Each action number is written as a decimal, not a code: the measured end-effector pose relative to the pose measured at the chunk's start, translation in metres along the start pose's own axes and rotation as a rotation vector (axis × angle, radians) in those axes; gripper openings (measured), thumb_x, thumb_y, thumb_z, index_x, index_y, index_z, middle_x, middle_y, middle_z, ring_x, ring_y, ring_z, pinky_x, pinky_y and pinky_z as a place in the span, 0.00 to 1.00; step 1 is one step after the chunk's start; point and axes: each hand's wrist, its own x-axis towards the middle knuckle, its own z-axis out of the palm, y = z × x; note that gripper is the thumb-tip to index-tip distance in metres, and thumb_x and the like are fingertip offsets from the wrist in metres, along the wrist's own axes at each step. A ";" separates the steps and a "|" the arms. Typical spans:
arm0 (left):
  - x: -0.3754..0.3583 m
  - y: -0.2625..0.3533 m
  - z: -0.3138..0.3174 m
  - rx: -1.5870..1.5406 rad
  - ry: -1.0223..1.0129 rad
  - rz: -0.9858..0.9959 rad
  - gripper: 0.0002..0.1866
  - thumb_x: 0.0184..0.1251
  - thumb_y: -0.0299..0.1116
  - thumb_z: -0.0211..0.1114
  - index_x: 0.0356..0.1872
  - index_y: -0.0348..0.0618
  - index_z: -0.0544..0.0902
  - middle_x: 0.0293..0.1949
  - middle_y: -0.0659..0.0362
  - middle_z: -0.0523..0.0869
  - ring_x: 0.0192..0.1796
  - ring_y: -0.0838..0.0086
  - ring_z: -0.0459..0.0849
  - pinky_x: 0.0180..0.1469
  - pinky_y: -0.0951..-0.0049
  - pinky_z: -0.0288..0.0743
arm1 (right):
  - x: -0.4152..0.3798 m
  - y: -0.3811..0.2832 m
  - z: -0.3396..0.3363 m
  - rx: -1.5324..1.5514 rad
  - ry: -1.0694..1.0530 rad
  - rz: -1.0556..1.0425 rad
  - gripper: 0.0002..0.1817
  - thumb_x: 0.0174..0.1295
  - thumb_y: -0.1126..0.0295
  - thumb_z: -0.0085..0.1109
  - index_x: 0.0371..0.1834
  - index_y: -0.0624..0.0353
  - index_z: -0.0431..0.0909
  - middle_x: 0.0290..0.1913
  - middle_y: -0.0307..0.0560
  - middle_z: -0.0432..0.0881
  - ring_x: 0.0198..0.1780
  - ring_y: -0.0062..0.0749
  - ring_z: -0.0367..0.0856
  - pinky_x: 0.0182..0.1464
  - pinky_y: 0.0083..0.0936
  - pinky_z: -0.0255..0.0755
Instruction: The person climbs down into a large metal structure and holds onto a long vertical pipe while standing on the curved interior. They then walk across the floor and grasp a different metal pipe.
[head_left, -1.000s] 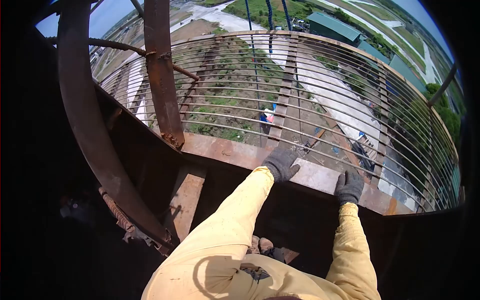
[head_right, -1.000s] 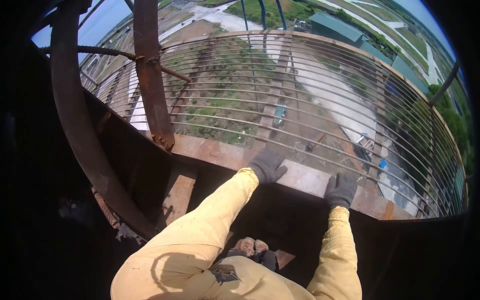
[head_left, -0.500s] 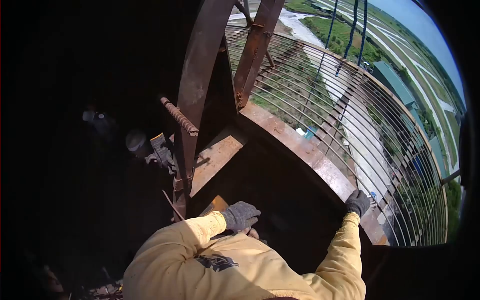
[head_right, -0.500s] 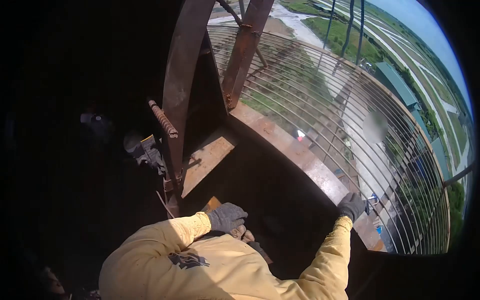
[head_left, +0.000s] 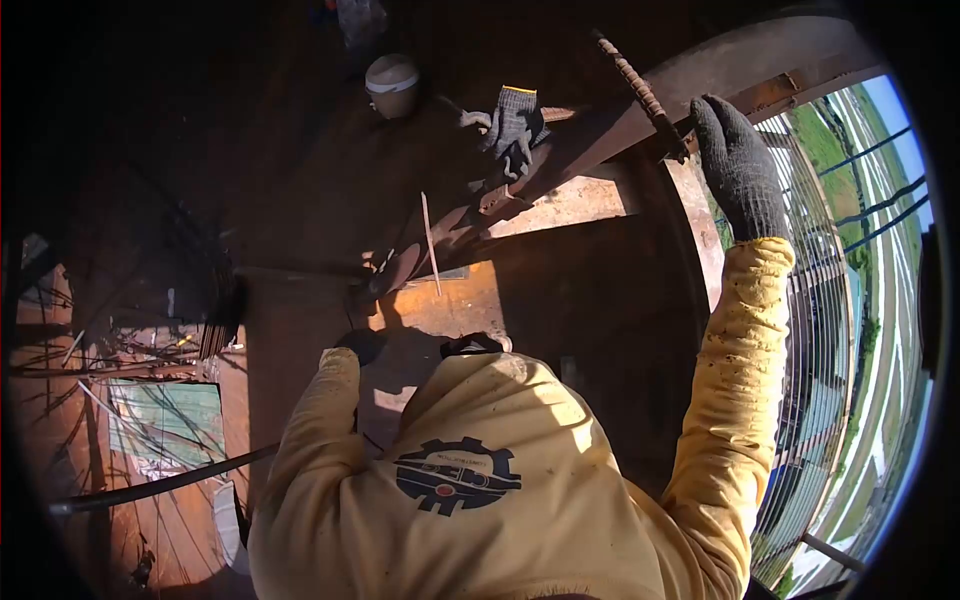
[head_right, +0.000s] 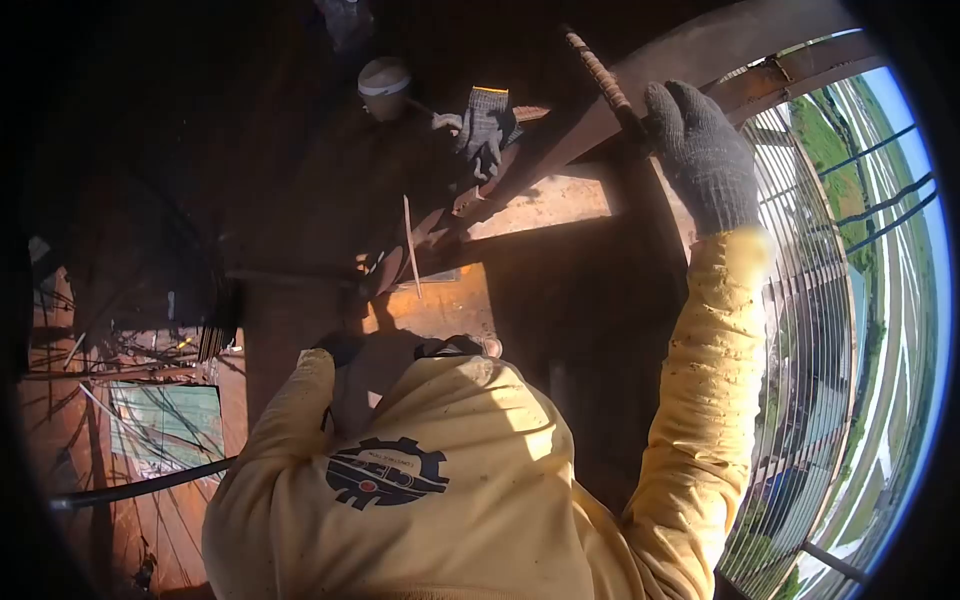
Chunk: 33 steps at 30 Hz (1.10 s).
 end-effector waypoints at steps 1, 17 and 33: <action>-0.018 0.008 0.013 0.016 -0.001 0.051 0.22 0.80 0.43 0.47 0.62 0.46 0.83 0.62 0.46 0.84 0.63 0.49 0.83 0.68 0.53 0.73 | 0.024 -0.025 0.003 -0.042 -0.178 0.130 0.32 0.77 0.43 0.49 0.68 0.60 0.75 0.61 0.63 0.83 0.64 0.58 0.80 0.65 0.43 0.73; -0.129 0.014 0.213 -0.327 0.104 -0.064 0.15 0.78 0.34 0.50 0.54 0.43 0.83 0.53 0.47 0.86 0.58 0.53 0.84 0.61 0.55 0.78 | 0.081 0.072 0.106 -0.554 -0.415 -0.344 0.16 0.77 0.64 0.48 0.51 0.59 0.85 0.39 0.65 0.86 0.42 0.60 0.88 0.39 0.48 0.80; -0.220 -0.001 0.197 -0.709 0.052 -0.512 0.23 0.80 0.46 0.48 0.59 0.40 0.83 0.62 0.46 0.83 0.66 0.51 0.80 0.70 0.56 0.71 | 0.097 0.121 0.130 -0.426 -0.408 -0.268 0.21 0.78 0.58 0.49 0.47 0.64 0.86 0.36 0.66 0.87 0.40 0.59 0.89 0.37 0.47 0.79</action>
